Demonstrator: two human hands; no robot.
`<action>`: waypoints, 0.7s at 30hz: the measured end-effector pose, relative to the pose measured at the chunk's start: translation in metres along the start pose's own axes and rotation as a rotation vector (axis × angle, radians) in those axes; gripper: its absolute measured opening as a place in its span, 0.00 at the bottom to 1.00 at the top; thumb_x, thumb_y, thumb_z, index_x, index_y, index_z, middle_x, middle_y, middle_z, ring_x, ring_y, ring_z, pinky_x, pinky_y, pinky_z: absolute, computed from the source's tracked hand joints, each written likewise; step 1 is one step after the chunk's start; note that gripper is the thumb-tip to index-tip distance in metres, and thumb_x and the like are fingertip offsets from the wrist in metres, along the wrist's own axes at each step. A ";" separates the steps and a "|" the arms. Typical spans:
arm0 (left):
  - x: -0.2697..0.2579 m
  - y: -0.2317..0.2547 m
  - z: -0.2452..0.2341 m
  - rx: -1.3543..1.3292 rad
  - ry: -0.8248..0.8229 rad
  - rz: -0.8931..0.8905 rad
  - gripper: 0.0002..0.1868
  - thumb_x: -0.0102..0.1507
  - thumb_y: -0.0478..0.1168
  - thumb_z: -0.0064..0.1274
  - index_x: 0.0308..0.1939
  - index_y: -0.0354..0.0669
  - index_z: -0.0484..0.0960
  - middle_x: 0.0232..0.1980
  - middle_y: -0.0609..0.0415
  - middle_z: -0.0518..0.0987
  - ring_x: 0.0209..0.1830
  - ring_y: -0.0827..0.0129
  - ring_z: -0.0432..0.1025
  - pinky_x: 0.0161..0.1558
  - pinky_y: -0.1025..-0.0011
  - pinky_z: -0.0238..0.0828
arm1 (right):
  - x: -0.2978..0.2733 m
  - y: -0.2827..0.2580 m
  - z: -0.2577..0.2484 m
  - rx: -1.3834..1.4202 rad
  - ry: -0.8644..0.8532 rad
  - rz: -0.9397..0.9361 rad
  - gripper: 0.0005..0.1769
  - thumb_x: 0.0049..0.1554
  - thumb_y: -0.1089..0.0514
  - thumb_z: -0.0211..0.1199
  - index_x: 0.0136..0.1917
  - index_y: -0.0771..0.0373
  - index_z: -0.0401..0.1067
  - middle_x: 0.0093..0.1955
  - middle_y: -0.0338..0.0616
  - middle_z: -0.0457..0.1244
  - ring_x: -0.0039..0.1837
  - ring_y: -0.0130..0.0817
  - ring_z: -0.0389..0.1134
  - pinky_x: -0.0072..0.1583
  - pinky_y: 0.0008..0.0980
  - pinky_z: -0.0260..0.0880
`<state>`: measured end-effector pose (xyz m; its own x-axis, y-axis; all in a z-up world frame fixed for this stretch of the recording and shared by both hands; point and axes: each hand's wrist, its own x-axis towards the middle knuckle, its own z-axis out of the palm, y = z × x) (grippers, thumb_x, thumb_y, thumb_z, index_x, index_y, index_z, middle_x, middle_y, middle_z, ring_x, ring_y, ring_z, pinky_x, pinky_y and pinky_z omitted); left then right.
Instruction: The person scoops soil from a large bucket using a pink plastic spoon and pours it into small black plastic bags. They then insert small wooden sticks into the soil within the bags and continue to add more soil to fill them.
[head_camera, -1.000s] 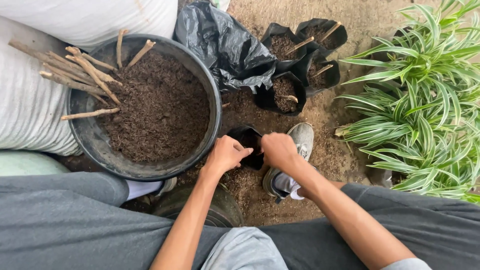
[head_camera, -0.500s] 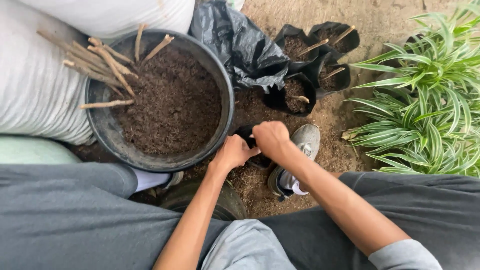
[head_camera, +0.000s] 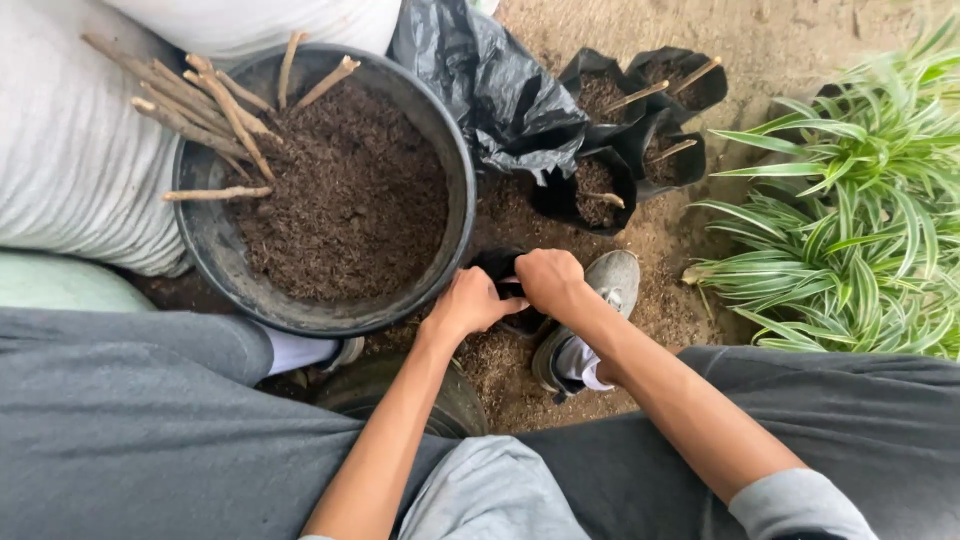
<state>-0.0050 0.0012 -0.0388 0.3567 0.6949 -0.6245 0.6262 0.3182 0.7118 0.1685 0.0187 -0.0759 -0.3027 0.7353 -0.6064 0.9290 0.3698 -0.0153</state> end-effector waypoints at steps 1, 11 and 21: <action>-0.004 0.004 -0.003 -0.003 0.000 -0.016 0.32 0.59 0.56 0.62 0.06 0.45 0.72 0.08 0.55 0.69 0.07 0.65 0.63 0.19 0.69 0.60 | 0.000 0.002 -0.005 -0.004 0.002 -0.004 0.09 0.54 0.59 0.60 0.40 0.54 0.82 0.39 0.46 0.73 0.48 0.46 0.77 0.47 0.44 0.78; -0.005 -0.015 0.004 -0.204 0.040 -0.039 0.38 0.67 0.69 0.43 0.55 0.33 0.75 0.42 0.43 0.79 0.46 0.55 0.78 0.43 0.58 0.78 | -0.137 0.023 -0.244 0.352 -0.157 0.204 0.13 0.54 0.51 0.63 0.47 0.55 0.85 0.43 0.61 0.73 0.53 0.63 0.74 0.56 0.57 0.73; 0.083 -0.135 0.101 0.161 0.863 0.380 0.33 0.66 0.52 0.36 0.67 0.29 0.67 0.69 0.28 0.65 0.70 0.42 0.61 0.73 0.51 0.49 | -0.090 -0.053 -0.178 0.874 0.400 -0.073 0.12 0.57 0.49 0.64 0.50 0.50 0.84 0.34 0.45 0.73 0.37 0.42 0.76 0.40 0.38 0.76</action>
<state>0.0103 -0.0494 -0.2196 -0.0378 0.9898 0.1372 0.6847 -0.0743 0.7250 0.1086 0.0340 0.1211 -0.2659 0.9262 -0.2674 0.6865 -0.0129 -0.7271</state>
